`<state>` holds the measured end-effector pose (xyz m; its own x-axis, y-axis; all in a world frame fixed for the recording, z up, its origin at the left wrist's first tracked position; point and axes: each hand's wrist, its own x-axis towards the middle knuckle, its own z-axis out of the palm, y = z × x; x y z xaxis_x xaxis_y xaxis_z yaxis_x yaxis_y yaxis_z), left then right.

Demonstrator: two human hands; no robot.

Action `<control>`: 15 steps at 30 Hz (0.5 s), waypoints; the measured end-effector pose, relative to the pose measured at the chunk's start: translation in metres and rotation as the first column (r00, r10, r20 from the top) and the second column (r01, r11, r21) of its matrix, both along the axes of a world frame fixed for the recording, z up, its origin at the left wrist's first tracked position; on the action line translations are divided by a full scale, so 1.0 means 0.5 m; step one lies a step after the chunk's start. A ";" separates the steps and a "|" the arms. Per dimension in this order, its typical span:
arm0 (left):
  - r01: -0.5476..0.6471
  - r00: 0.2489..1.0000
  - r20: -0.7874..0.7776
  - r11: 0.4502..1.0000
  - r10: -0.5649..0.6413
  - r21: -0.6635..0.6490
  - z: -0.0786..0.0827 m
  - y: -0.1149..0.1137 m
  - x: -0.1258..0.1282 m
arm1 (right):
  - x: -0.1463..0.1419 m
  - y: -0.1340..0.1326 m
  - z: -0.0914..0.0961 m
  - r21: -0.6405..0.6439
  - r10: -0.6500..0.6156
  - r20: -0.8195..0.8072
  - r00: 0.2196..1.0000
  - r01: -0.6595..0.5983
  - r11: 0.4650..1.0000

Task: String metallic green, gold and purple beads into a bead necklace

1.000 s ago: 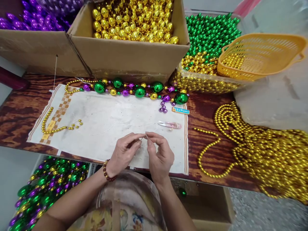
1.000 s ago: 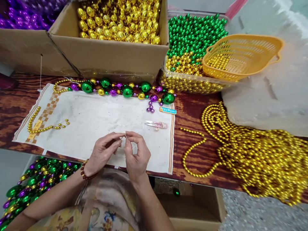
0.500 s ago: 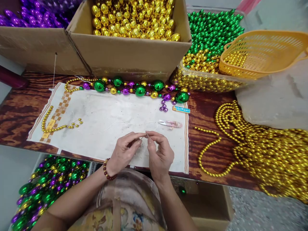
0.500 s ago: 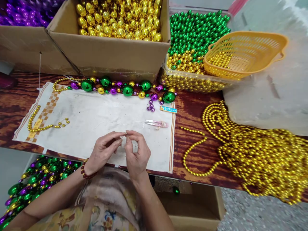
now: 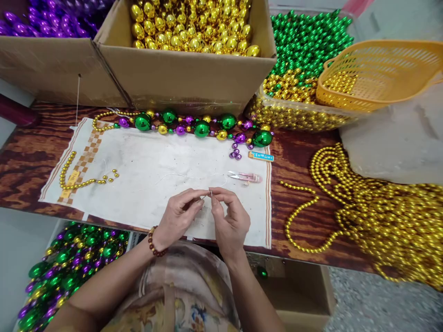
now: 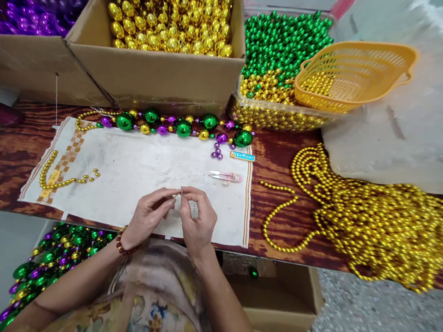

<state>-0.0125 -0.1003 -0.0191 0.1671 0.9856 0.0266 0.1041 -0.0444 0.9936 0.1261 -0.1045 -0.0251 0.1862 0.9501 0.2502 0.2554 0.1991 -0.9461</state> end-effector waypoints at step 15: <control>0.006 0.999 0.049 0.996 -0.002 -0.084 -0.003 0.001 -0.003 | 0.002 0.001 -0.013 -0.017 -0.009 -0.054 0.999 0.008 1.000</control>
<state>-0.0141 -0.0999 -0.0208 0.1720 0.9839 -0.0479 0.0557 0.0388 0.9977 0.1272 -0.1042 -0.0316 0.2071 0.9525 0.2232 0.2058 0.1807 -0.9618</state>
